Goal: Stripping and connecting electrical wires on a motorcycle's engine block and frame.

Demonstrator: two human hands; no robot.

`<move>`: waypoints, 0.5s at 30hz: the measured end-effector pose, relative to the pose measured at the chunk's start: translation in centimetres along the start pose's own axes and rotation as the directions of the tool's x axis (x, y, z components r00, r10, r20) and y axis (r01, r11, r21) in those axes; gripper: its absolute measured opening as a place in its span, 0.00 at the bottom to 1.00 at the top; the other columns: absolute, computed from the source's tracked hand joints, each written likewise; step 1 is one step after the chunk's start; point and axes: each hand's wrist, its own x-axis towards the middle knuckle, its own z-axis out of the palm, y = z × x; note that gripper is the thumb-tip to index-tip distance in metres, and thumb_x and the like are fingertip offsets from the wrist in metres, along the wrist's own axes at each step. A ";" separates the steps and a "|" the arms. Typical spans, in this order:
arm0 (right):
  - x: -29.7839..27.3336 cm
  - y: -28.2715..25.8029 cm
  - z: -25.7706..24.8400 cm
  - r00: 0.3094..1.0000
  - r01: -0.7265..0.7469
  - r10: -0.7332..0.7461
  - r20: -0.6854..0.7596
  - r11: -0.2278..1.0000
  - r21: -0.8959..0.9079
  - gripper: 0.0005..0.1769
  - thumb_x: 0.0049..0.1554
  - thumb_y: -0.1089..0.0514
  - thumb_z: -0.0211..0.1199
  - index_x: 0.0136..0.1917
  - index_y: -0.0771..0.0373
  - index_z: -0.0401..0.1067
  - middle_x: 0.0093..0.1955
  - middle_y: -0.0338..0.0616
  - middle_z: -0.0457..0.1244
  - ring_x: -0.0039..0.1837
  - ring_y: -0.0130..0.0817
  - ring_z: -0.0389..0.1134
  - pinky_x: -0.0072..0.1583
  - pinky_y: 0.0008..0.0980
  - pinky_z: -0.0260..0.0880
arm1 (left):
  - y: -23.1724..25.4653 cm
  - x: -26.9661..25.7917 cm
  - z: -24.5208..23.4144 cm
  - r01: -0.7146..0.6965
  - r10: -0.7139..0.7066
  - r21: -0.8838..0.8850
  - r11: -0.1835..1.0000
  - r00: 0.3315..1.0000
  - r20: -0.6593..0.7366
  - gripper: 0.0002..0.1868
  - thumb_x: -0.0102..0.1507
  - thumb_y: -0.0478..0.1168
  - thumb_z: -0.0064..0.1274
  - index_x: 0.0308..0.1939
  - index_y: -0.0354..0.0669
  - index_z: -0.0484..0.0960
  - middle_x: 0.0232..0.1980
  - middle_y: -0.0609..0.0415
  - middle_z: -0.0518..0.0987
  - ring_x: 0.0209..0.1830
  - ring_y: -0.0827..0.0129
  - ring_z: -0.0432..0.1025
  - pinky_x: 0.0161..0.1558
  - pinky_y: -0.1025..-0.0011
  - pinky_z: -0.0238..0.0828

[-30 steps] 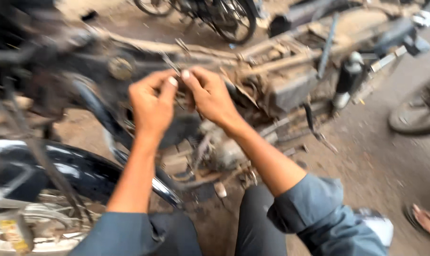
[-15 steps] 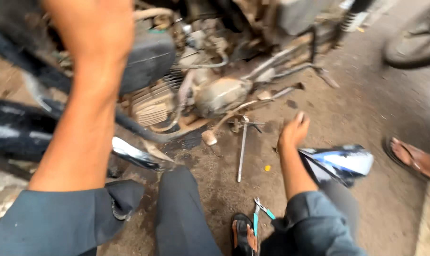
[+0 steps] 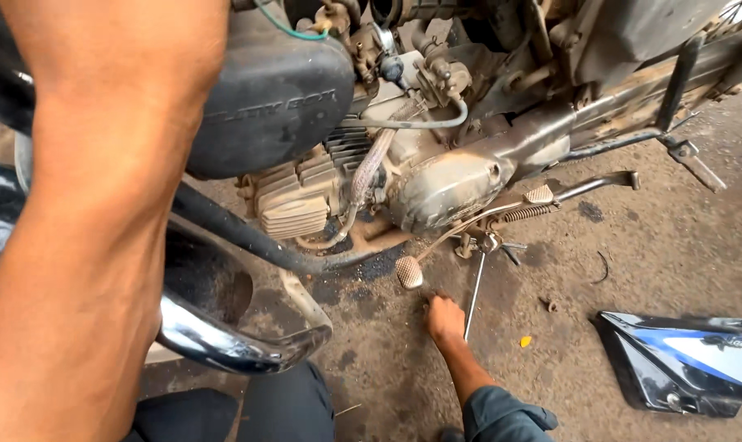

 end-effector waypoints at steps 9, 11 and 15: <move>-3.2 -0.5 -4.7 0.700 -0.460 0.651 0.295 0.094 0.883 0.13 0.64 0.54 0.61 0.47 0.67 0.72 0.40 0.51 0.67 0.38 0.42 0.66 0.38 0.42 0.64 | 6.2 4.3 0.0 -0.066 0.066 -0.036 0.997 0.998 0.016 0.17 0.77 0.36 0.45 0.33 0.31 0.70 0.28 0.50 0.72 0.26 0.66 0.69 0.33 0.66 0.60; -5.1 -1.4 -8.6 0.718 -0.110 0.636 0.284 -0.299 0.948 0.07 0.63 0.57 0.56 0.45 0.62 0.70 0.38 0.47 0.66 0.34 0.34 0.63 0.36 0.33 0.62 | 7.7 4.7 -0.5 -0.017 0.018 -0.061 0.998 1.000 0.017 0.10 0.71 0.36 0.45 0.37 0.33 0.74 0.30 0.52 0.75 0.31 0.69 0.72 0.39 0.69 0.68; -12.1 -10.5 -27.3 0.815 0.059 0.579 -0.004 -0.076 0.995 0.03 0.60 0.63 0.58 0.47 0.65 0.70 0.39 0.46 0.66 0.35 0.30 0.65 0.38 0.30 0.65 | 11.8 3.8 -1.0 -0.064 0.067 0.034 0.997 0.994 -0.085 0.08 0.70 0.37 0.50 0.43 0.31 0.74 0.39 0.43 0.72 0.42 0.64 0.71 0.49 0.65 0.68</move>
